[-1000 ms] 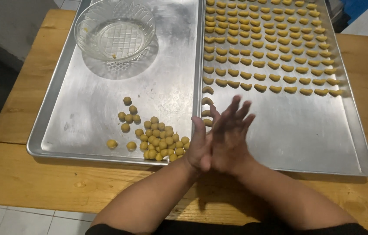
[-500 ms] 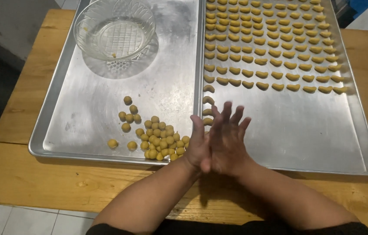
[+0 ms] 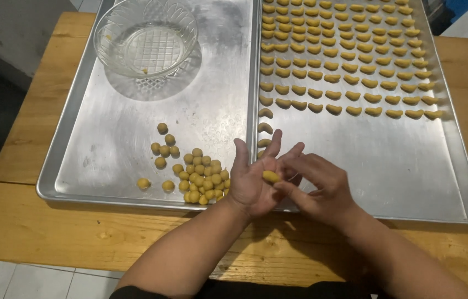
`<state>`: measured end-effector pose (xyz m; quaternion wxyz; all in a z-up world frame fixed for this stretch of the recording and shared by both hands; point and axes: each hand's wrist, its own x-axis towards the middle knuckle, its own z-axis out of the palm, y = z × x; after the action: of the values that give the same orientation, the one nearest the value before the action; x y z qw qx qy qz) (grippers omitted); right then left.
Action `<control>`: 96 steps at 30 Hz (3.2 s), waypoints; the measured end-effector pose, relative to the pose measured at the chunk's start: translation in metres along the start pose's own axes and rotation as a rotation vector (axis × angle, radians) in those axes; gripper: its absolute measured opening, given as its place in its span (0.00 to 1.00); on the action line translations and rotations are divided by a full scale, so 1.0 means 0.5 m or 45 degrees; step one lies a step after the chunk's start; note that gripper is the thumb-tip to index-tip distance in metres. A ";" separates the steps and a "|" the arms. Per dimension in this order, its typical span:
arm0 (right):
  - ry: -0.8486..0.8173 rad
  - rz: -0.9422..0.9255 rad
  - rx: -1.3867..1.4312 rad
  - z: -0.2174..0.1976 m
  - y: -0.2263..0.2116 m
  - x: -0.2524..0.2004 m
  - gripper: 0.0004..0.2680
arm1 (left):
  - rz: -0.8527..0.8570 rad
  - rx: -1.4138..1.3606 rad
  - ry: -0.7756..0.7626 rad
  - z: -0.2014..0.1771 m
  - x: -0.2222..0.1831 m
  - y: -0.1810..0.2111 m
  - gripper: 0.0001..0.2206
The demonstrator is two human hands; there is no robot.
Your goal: Shaping small dough balls into crescent-shaped cookies and arranging them on a baking tray.
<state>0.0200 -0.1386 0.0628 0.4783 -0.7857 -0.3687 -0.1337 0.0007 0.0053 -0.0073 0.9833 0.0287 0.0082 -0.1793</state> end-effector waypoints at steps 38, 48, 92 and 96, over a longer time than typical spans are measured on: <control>0.075 0.924 0.376 0.015 0.079 -0.003 0.07 | 0.578 1.015 0.313 0.086 -0.009 -0.021 0.34; -0.081 1.109 0.075 -0.017 0.110 0.056 0.08 | 0.600 1.080 0.452 0.070 -0.005 -0.010 0.35; -0.207 0.810 -0.359 0.050 0.237 0.164 0.08 | 0.694 1.213 0.393 0.065 -0.003 -0.002 0.26; -0.199 0.768 -0.356 0.050 0.242 0.158 0.09 | 0.671 1.164 0.428 0.067 -0.001 0.002 0.26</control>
<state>0.1568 -0.1142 0.0155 0.3543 -0.9252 -0.1333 0.0253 0.0006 0.0042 0.0261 0.8675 0.4819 0.0789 0.0946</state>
